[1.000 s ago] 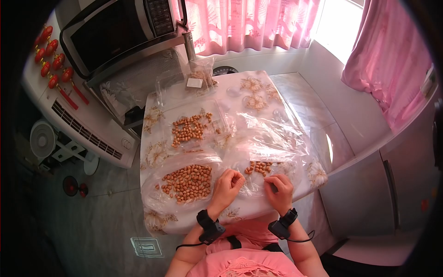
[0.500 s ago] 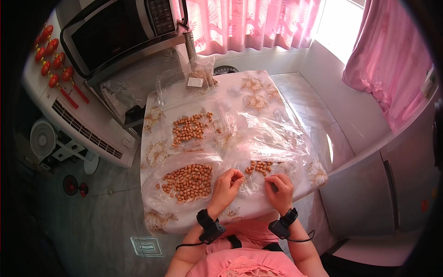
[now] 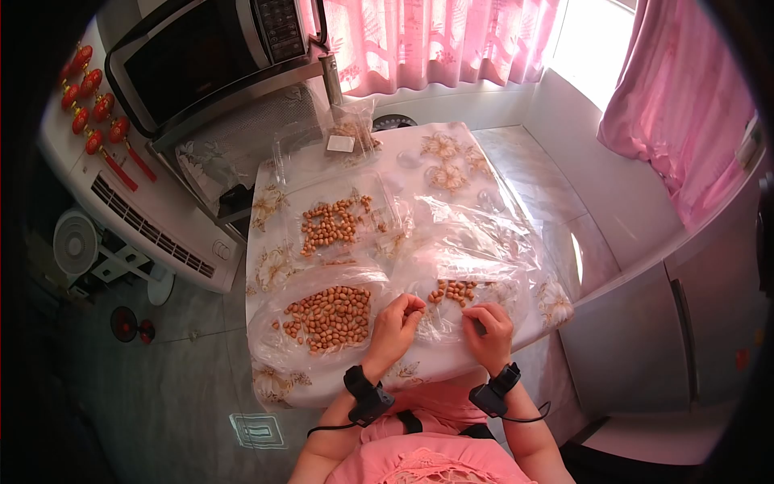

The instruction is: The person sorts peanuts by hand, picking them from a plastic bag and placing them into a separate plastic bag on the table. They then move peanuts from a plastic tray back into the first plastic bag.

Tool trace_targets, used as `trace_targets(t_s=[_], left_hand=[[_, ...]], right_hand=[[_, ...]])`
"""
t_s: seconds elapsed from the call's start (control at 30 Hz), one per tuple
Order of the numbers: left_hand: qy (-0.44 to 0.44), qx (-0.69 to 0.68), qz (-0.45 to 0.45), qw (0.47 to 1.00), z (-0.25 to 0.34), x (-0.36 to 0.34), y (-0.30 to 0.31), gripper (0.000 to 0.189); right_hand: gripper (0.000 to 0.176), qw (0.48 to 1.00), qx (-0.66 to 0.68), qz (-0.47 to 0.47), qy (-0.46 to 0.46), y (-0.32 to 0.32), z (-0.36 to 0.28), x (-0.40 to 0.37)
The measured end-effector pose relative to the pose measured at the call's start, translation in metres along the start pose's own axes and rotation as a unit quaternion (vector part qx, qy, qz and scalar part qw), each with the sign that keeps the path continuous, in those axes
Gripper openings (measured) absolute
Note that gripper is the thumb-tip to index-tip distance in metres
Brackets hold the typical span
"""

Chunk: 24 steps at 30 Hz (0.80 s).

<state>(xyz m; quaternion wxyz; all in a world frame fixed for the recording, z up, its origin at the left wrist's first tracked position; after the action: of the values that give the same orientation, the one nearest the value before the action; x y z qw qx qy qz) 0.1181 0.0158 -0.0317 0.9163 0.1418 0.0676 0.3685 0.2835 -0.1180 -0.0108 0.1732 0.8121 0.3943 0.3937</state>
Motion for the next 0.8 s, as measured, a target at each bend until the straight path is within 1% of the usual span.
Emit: trace_targets(t_s=[0.43,0.57,0.63,0.67,0.73,0.77,0.8], left_hand=[[-0.007,-0.003,0.007,1.0,-0.001,0.0,-0.001,0.012],[0.003,0.004,0.011,1.0,0.012,-0.002,-0.007,0.011],[-0.052,0.022,0.054,0.997,0.032,-0.006,-0.014,0.012],[-0.051,0.022,0.054,0.997,0.036,-0.005,-0.018,0.012],[-0.079,0.006,0.056,0.995,0.044,-0.004,-0.026,0.015],[-0.079,0.005,0.055,0.995,0.041,-0.003,-0.03,0.015],[-0.059,-0.012,0.042,0.997,0.032,-0.001,-0.036,0.016]], right_hand=[[0.013,1.0,-0.002,-0.005,0.002,0.001,0.001,0.0],[0.015,1.0,0.005,-0.007,0.012,0.001,0.0,0.0],[0.016,0.999,0.015,-0.007,0.035,0.002,-0.001,-0.001],[0.016,0.999,0.015,-0.007,0.035,0.002,-0.002,-0.001],[0.019,0.999,0.028,-0.009,0.023,0.003,-0.003,-0.002],[0.019,0.999,0.027,-0.009,0.023,0.003,-0.003,-0.003],[0.02,0.999,0.034,-0.002,0.028,0.003,-0.003,-0.004]])
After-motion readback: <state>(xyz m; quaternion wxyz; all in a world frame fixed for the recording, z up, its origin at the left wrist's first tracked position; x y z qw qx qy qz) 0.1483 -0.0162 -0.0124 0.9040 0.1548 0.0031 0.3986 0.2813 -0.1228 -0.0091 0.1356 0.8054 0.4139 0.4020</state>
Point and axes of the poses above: each hand's wrist, its own x-axis towards the middle knuckle, its own y-axis out of the back of the hand, z = x × y, the point moved 5 cm from there along x, towards the middle knuckle, and after that the axes turned 7 degrees about -z, right-handed, at the moved point
